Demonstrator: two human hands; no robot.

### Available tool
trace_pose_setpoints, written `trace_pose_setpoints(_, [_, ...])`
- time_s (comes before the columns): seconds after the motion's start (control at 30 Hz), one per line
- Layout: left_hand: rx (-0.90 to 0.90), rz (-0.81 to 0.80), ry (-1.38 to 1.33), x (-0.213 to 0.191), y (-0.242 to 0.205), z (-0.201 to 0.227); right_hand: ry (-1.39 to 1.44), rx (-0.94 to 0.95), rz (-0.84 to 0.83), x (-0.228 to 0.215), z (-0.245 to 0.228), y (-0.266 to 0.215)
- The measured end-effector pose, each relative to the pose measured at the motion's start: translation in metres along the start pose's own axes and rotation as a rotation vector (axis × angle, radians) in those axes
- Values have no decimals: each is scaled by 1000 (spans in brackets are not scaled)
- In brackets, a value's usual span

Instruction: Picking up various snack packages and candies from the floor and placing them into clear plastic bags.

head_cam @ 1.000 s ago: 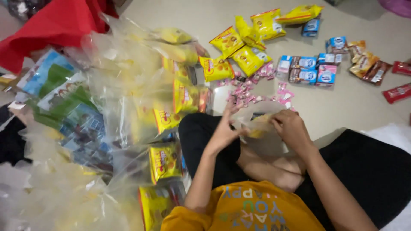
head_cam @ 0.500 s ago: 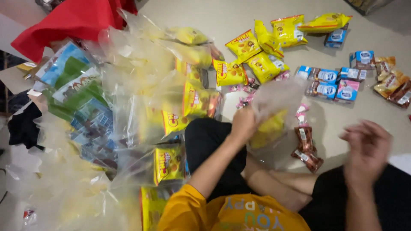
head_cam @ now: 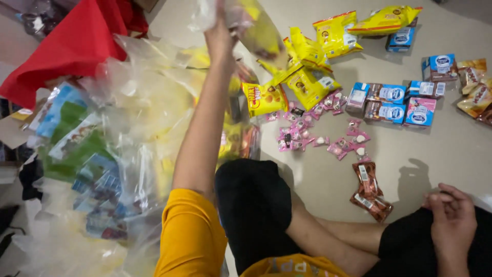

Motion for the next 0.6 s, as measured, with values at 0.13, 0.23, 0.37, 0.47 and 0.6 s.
trace_pose_setpoints(0.13, [-111,50,-268,-46,96,-72,-40,47,-21,-6,12,-1])
trace_pose_setpoints(0.23, [-172,93,-352,-106,153,-141,-19,54,-17,-5,20,2])
trace_pose_setpoints(0.37, [-272,277,-323,-177,164,-202,-53,93,-16,-1,27,6])
trace_pose_setpoints(0.47, [-237,280,-272,-182,125,-170,-66,10,-23,-2,24,5])
trace_pose_setpoints(0.6, [-175,209,-260,-189,82,-122,-24,-84,28,-12,-9,-4])
Point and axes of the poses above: each hand's wrist, its own y-axis towards the middle knuckle, its own x-axis out of the palm, z = x × y, the point moved 7 cm from there along y, towards the middle knuckle, and after that the axes turned 2 degrees about x, right-handed, at the moved point
